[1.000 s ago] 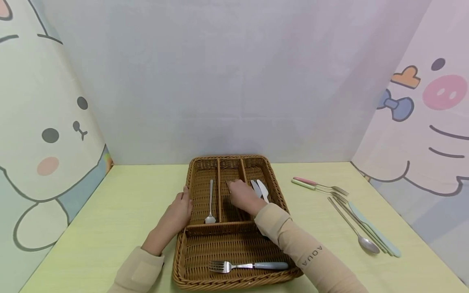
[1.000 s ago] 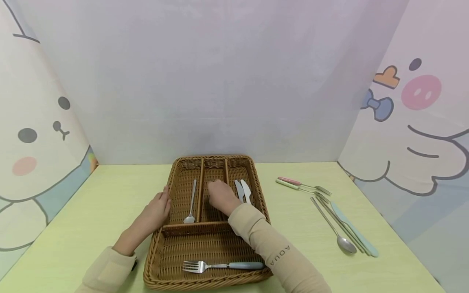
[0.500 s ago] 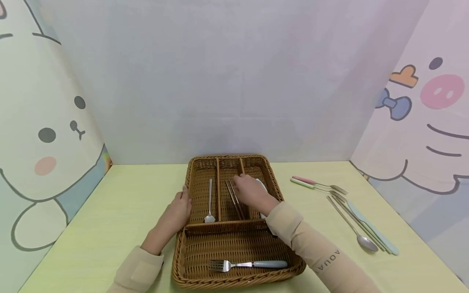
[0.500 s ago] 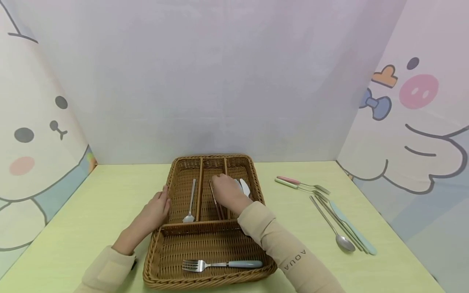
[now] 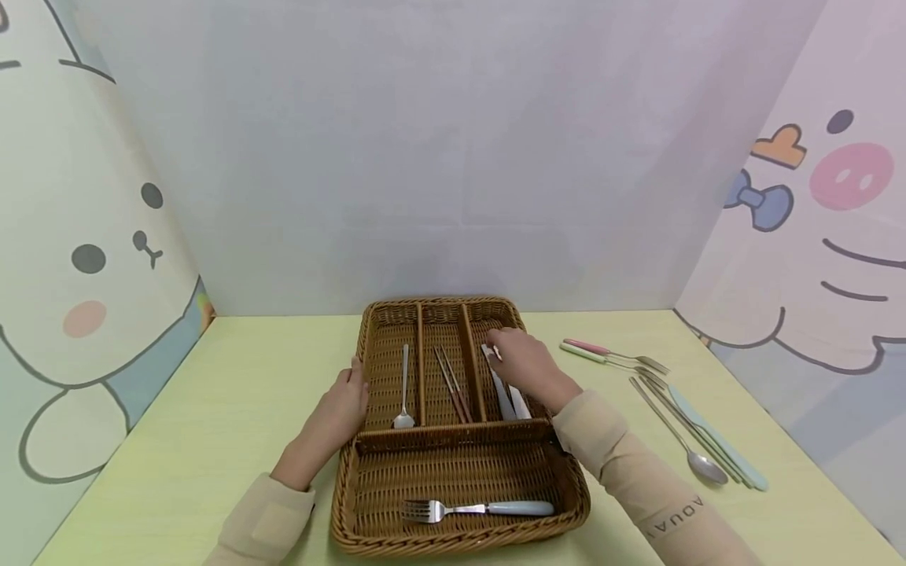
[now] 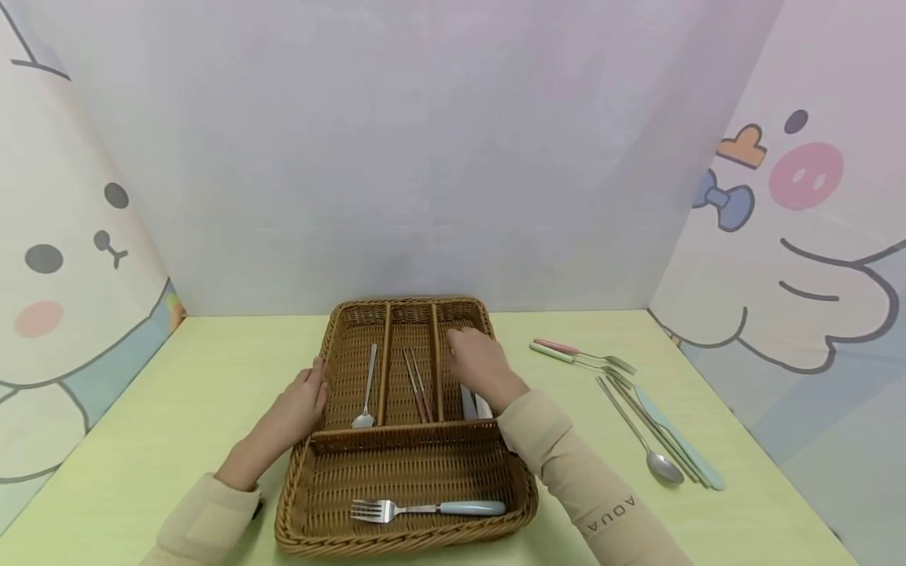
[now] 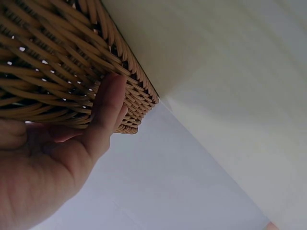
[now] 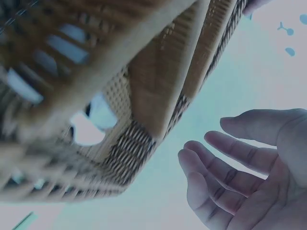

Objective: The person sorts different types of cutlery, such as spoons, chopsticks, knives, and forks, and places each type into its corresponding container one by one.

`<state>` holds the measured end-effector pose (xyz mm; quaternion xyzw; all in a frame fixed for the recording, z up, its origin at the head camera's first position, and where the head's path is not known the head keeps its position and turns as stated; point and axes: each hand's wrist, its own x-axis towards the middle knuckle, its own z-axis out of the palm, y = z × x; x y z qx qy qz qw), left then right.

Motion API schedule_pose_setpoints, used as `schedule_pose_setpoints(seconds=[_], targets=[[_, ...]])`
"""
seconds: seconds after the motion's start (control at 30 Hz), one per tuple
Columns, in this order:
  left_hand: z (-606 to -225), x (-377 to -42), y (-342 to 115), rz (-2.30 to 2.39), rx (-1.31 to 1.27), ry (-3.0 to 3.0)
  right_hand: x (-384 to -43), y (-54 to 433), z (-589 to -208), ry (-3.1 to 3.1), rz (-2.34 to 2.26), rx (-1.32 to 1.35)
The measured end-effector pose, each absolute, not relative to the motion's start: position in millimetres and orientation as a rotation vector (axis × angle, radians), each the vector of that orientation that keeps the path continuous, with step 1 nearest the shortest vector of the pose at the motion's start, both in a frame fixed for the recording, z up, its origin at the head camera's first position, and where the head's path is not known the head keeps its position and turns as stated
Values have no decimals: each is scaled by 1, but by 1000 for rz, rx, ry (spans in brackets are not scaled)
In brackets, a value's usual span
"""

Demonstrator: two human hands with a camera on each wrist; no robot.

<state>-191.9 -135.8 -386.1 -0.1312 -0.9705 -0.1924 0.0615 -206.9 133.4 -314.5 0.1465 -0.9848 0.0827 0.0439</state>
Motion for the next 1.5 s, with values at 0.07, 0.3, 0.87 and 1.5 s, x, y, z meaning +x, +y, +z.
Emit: schedule_pose_setpoints(seconds=[0.07, 0.3, 0.87, 1.5], targets=[[-386, -192, -136, -577, -397, -2935, -207, 143, -313, -2994, 286, 446], [-385, -192, -134, -575, -400, -2928, -204, 180, -312, -2909, 369, 401], [-385, -190, -135, -572, -394, -2936, -192, 265, -341, -2938, 471, 147], [-381, -187, -134, -583, -394, -2950, -165, 337, -371, -3028, 441, -116]])
